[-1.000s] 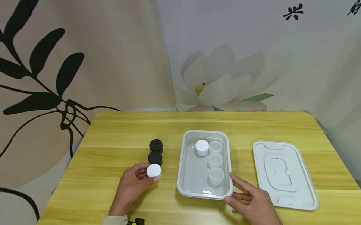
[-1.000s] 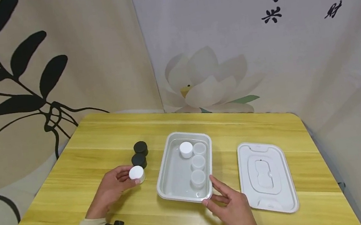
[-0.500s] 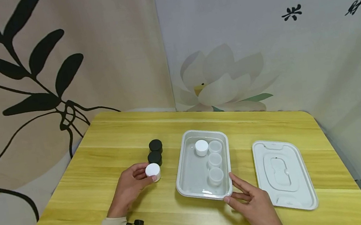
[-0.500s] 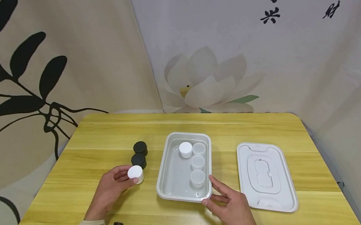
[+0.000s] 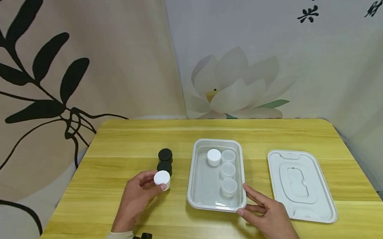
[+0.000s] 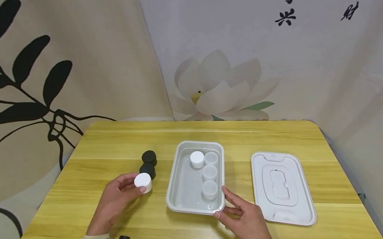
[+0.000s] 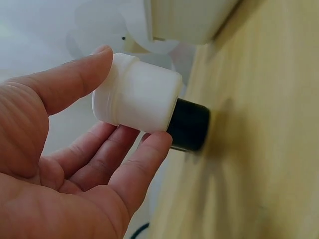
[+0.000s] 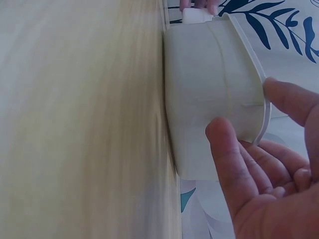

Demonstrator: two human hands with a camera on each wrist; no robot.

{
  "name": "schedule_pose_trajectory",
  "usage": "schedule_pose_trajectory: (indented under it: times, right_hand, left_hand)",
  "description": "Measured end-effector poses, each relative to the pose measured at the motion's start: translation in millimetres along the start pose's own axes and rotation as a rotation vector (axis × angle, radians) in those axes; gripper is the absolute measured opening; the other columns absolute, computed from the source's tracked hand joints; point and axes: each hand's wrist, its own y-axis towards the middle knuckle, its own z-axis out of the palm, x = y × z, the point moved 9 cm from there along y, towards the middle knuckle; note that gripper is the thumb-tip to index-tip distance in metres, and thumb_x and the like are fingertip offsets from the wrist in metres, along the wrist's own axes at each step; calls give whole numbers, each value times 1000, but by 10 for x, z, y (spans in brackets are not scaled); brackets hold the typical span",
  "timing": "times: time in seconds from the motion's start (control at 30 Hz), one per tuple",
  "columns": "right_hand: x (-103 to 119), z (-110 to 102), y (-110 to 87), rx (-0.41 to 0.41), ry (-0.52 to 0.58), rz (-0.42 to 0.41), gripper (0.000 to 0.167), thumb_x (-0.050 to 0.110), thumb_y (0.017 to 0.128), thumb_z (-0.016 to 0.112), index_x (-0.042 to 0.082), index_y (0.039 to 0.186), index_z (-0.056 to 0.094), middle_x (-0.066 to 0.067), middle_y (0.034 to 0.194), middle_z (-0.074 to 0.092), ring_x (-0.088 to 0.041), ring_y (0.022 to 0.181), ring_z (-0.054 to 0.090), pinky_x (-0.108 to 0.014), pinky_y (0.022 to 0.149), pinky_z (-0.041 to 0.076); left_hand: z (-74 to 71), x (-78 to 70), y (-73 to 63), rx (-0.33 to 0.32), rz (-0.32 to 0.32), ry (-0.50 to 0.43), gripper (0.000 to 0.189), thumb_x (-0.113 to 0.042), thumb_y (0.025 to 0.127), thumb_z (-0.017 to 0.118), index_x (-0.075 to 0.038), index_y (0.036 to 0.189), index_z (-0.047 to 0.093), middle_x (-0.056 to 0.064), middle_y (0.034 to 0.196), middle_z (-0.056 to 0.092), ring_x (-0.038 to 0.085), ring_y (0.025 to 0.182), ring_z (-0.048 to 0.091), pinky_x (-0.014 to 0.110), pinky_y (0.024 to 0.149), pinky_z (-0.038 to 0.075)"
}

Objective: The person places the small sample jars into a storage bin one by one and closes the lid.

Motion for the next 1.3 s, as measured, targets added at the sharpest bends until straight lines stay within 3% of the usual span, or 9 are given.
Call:
schedule_pose_trajectory:
  times: [0.2, 0.47, 0.87, 1.07, 1.3]
  right_hand:
    - [11, -3, 2, -3, -8, -16, 71, 21, 81, 93, 26, 146, 65, -16, 144, 66, -10, 96, 79, -26, 75, 64]
    - [7, 2, 2, -1, -4, -6, 71, 21, 81, 93, 25, 146, 65, -17, 143, 66, -10, 96, 79, -25, 75, 64]
    - [11, 6, -5, -1, 11, 6, 71, 22, 81, 93, 26, 146, 66, -14, 143, 67, -10, 96, 79, -26, 73, 64]
    - [6, 11, -9, 3, 20, 12, 70, 23, 81, 93, 27, 145, 66, -14, 144, 66, -11, 96, 79, -25, 73, 64]
    - [2, -1, 13, 1, 17, -8, 69, 22, 81, 93, 26, 145, 66, -15, 143, 67, -10, 95, 79, -25, 73, 64]
  left_hand:
    - [12, -242, -18, 22, 65, 31, 56, -26, 87, 90, -13, 136, 67, 10, 136, 69, 29, 129, 64, 34, 98, 55]
    - [134, -552, 12, 51, 127, 22, 56, -29, 87, 90, -15, 136, 68, 8, 134, 70, 28, 125, 65, 36, 97, 54]
    - [562, -884, 104, 150, 200, -22, 50, -26, 87, 90, -16, 132, 69, 5, 128, 72, 27, 120, 66, 37, 96, 57]
    - [776, -938, 149, 176, 210, -15, 50, -25, 86, 90, -16, 132, 70, 5, 127, 73, 28, 121, 67, 39, 97, 59]
    - [970, -1022, 188, 185, 215, 53, 46, -27, 85, 91, -23, 128, 73, -4, 122, 74, 22, 117, 68, 38, 93, 60]
